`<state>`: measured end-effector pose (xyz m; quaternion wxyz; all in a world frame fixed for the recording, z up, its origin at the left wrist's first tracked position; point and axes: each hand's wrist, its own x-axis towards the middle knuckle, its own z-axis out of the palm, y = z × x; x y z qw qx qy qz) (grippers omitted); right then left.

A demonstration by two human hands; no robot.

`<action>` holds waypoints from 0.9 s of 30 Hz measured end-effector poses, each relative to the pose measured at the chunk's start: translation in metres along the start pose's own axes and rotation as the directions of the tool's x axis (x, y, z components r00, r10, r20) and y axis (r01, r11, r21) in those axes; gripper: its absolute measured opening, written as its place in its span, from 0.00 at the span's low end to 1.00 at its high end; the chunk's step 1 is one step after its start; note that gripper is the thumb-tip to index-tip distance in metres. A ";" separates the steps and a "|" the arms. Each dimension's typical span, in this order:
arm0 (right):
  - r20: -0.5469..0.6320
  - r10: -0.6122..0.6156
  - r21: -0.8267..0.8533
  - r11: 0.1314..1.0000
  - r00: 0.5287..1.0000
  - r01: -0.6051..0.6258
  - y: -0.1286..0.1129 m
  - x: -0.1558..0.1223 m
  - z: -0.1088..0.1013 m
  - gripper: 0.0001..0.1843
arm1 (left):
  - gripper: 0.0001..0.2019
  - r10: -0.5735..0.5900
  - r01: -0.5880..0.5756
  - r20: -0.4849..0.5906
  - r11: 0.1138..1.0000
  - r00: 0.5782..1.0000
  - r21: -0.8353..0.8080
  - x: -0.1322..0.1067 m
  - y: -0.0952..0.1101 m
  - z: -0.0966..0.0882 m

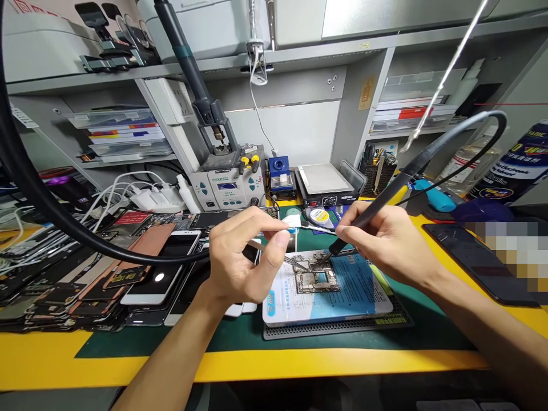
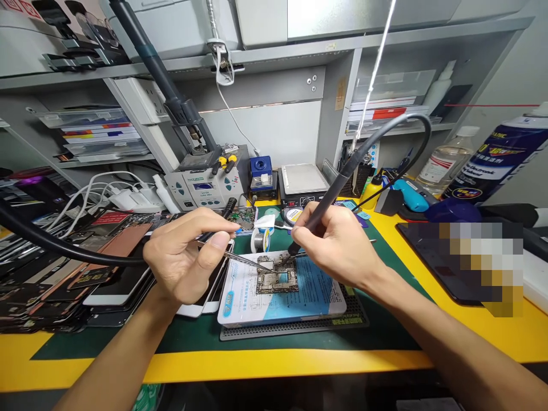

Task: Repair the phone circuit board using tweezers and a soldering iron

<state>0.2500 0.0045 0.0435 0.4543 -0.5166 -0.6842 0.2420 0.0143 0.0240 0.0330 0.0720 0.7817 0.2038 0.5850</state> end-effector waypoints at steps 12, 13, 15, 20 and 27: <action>0.009 -0.026 0.043 0.999 1.000 0.026 0.007 -0.001 0.006 0.08 | 0.07 0.042 -0.039 -0.053 0.998 0.998 0.046 -0.003 -0.002 -0.003; 0.010 -0.026 0.051 0.998 1.000 0.025 0.007 -0.001 0.006 0.08 | 0.07 0.039 -0.037 -0.054 0.998 0.998 0.047 -0.004 -0.003 -0.003; 0.011 -0.026 0.065 0.998 1.000 0.025 0.009 -0.001 0.007 0.08 | 0.07 0.034 -0.031 -0.056 0.998 0.998 0.047 -0.004 -0.004 -0.002; 0.009 -0.043 0.075 0.996 0.999 0.042 0.011 -0.002 0.008 0.08 | 0.07 0.021 -0.019 -0.062 0.999 0.998 0.029 -0.003 -0.007 0.000; -0.007 -0.059 0.077 0.995 0.998 0.059 0.011 -0.002 0.010 0.09 | 0.08 0.001 0.001 -0.059 0.999 0.998 0.032 -0.005 -0.008 -0.002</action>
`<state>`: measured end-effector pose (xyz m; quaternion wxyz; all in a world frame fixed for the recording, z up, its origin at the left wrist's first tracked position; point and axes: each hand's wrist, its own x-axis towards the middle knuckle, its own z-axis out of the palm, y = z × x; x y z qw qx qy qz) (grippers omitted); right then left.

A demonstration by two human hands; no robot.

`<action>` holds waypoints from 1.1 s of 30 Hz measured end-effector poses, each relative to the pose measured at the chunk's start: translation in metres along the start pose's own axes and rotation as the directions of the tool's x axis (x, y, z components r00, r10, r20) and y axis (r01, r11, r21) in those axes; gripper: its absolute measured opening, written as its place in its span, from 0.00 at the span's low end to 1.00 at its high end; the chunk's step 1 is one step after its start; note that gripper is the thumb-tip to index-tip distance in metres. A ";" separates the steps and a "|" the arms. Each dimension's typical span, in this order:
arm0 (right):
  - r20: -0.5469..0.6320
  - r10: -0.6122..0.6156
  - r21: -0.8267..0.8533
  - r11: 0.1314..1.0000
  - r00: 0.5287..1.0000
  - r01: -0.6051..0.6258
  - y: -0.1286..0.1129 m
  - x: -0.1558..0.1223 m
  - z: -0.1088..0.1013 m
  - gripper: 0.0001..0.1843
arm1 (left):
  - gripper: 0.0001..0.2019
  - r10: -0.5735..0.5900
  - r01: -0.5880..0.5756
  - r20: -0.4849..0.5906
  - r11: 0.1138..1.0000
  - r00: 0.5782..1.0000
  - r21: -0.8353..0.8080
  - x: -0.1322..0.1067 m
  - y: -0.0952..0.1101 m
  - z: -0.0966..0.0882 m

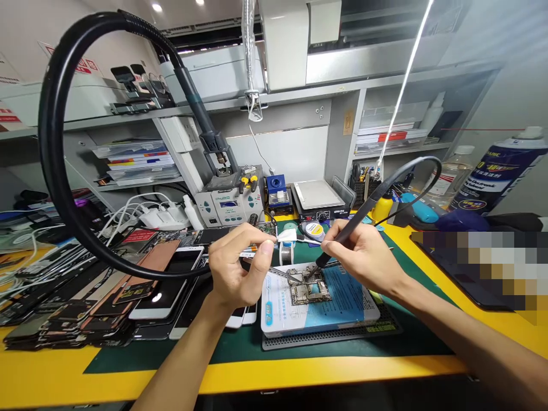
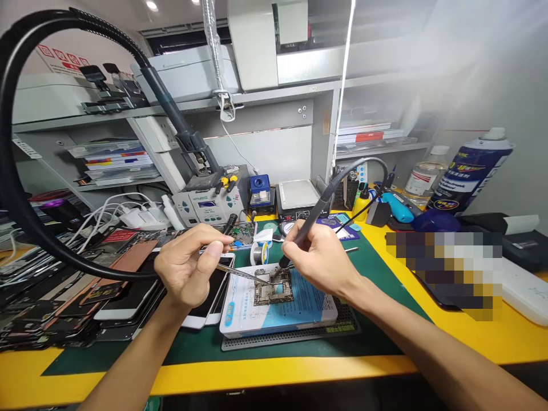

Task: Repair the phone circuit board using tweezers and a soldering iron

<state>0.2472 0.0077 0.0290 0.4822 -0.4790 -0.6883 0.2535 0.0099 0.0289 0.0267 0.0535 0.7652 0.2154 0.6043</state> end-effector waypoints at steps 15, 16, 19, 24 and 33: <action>0.016 0.017 0.046 0.999 1.000 -0.018 0.006 0.000 0.003 0.10 | 0.12 -0.119 0.117 -0.031 0.992 0.992 -0.054 -0.007 -0.008 -0.006; 0.018 0.018 0.053 0.998 1.000 -0.019 0.006 -0.001 0.003 0.12 | 0.13 -0.124 0.122 -0.029 0.991 0.992 -0.056 -0.008 -0.008 -0.006; 0.020 0.020 0.072 0.997 1.000 -0.021 0.006 -0.003 0.003 0.16 | 0.13 -0.138 0.136 -0.026 0.989 0.990 -0.063 -0.009 -0.009 -0.006; -0.002 0.031 0.098 0.995 1.000 -0.031 0.005 -0.005 0.004 0.18 | 0.13 -0.154 0.152 -0.028 0.986 0.988 -0.075 -0.009 -0.010 -0.006; -0.078 0.026 0.133 0.991 0.997 -0.016 0.008 -0.009 0.011 0.17 | 0.13 -0.158 0.154 -0.039 0.983 0.987 -0.101 -0.008 -0.007 -0.006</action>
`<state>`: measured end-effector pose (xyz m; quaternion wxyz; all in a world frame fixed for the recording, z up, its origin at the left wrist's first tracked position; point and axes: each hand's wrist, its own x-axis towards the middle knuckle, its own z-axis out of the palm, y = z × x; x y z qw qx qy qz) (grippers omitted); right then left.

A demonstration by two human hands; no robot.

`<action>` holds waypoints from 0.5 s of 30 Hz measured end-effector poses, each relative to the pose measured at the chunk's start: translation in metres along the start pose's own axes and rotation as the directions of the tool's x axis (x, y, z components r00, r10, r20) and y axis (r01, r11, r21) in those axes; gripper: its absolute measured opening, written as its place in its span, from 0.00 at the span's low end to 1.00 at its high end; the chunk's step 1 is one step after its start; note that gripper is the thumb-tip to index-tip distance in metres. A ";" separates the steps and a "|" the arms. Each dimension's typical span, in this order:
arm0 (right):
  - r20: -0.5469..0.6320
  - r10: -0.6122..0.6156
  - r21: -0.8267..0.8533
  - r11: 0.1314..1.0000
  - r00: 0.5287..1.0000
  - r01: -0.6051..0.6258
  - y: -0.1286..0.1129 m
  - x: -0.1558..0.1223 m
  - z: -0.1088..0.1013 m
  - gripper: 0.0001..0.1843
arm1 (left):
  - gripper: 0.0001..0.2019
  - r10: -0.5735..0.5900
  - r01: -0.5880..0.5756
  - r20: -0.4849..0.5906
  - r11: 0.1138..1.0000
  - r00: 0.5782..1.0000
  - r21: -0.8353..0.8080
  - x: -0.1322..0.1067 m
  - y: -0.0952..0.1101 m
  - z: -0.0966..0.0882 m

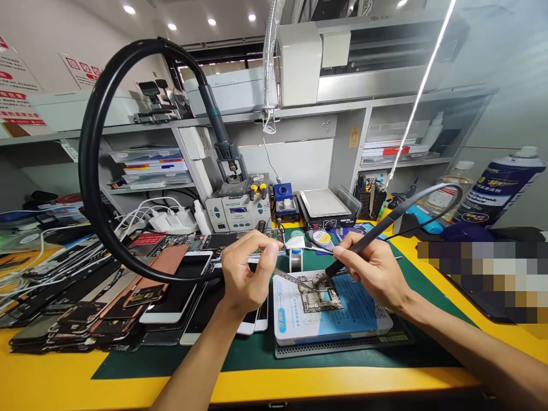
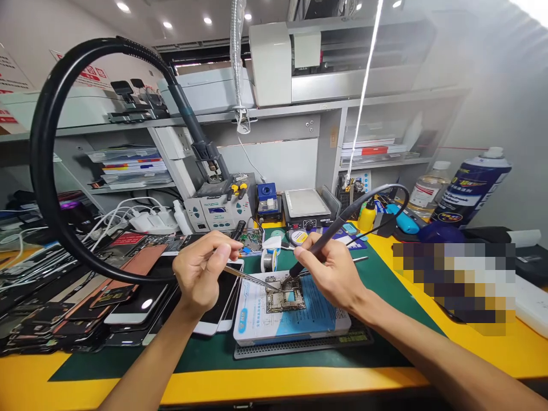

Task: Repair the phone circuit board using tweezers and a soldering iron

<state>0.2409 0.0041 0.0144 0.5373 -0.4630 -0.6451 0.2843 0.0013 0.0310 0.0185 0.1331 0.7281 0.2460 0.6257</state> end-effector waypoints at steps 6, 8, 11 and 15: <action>-0.038 0.001 0.019 1.000 0.999 0.000 0.003 0.001 -0.001 0.18 | 0.15 -0.048 0.046 -0.049 0.998 0.998 -0.031 0.002 -0.006 -0.002; -0.042 0.008 0.029 1.000 0.999 -0.007 0.004 0.002 -0.002 0.18 | 0.17 -0.071 0.068 -0.068 0.997 0.995 -0.042 0.002 -0.008 -0.003; -0.040 0.019 0.045 0.999 0.999 -0.017 0.006 0.003 -0.003 0.19 | 0.17 -0.124 0.118 -0.097 0.991 0.988 -0.062 0.003 -0.011 -0.003; -0.034 0.031 0.049 0.998 0.999 -0.029 0.005 0.003 -0.003 0.19 | 0.19 -0.210 0.193 -0.135 0.972 0.968 -0.131 0.006 -0.013 0.000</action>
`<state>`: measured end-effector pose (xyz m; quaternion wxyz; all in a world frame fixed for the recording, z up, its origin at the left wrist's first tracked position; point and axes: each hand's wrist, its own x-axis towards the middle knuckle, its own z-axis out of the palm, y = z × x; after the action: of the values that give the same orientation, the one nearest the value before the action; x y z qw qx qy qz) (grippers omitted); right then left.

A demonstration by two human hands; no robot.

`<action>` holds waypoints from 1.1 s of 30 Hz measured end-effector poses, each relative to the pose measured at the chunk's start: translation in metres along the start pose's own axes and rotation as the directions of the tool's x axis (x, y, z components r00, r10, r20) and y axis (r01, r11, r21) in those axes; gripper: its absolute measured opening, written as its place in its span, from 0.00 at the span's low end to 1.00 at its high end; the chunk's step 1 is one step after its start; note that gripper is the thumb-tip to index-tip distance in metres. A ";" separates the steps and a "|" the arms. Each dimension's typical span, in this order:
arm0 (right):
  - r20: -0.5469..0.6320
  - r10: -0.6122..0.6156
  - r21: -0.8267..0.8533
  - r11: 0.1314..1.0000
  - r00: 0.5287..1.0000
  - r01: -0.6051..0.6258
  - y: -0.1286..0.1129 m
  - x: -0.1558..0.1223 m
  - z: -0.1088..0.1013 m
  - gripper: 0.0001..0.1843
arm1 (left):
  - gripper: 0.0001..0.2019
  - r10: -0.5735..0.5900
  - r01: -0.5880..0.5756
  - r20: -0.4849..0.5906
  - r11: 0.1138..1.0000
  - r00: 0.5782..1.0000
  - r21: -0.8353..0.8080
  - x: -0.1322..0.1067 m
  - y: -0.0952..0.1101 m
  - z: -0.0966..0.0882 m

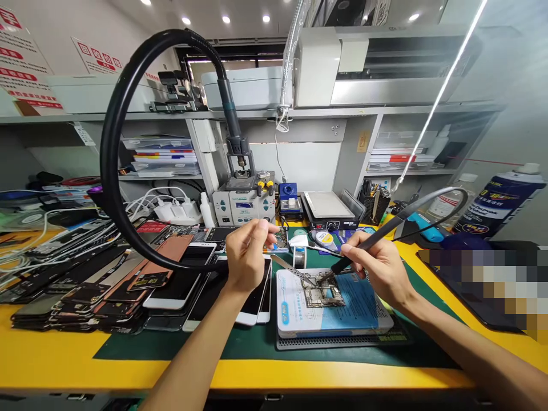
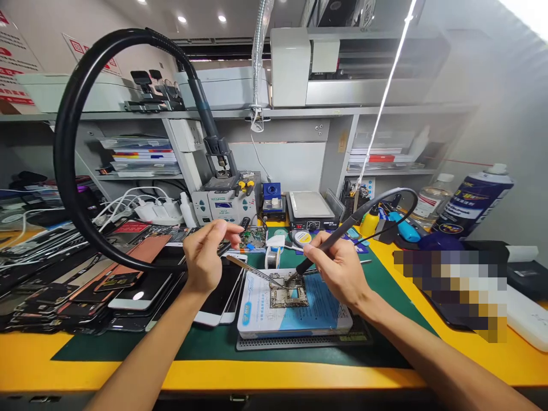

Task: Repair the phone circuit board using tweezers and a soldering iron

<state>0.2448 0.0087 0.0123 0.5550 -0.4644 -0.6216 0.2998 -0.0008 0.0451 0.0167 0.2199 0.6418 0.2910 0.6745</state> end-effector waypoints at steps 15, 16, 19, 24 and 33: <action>-0.002 -0.025 -0.064 0.998 1.000 0.025 -0.008 -0.002 0.002 0.17 | 0.20 -0.111 0.116 -0.038 0.977 0.993 0.181 0.005 -0.037 -0.001; 0.000 -0.027 -0.068 0.997 1.000 0.027 -0.009 -0.002 0.002 0.17 | 0.20 -0.097 0.099 -0.022 0.972 0.995 0.212 0.004 -0.039 -0.002; 0.003 -0.033 -0.074 0.997 0.999 0.034 -0.010 -0.003 0.002 0.17 | 0.17 -0.060 0.049 0.031 0.956 0.998 0.288 0.002 -0.045 -0.004; 0.011 -0.040 -0.083 0.996 0.999 0.041 -0.010 -0.004 0.003 0.17 | 0.13 -0.038 -0.001 0.107 0.940 0.994 0.340 0.001 -0.056 -0.008; 0.020 -0.039 -0.091 0.995 0.999 0.041 -0.009 -0.003 0.002 0.17 | 0.16 -0.036 0.001 0.102 0.946 0.994 0.323 0.001 -0.058 -0.010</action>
<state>0.2405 0.0025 0.0191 0.5335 -0.4740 -0.6488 0.2641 -0.0156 0.0874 -0.0219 0.1336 0.7015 0.3912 0.5805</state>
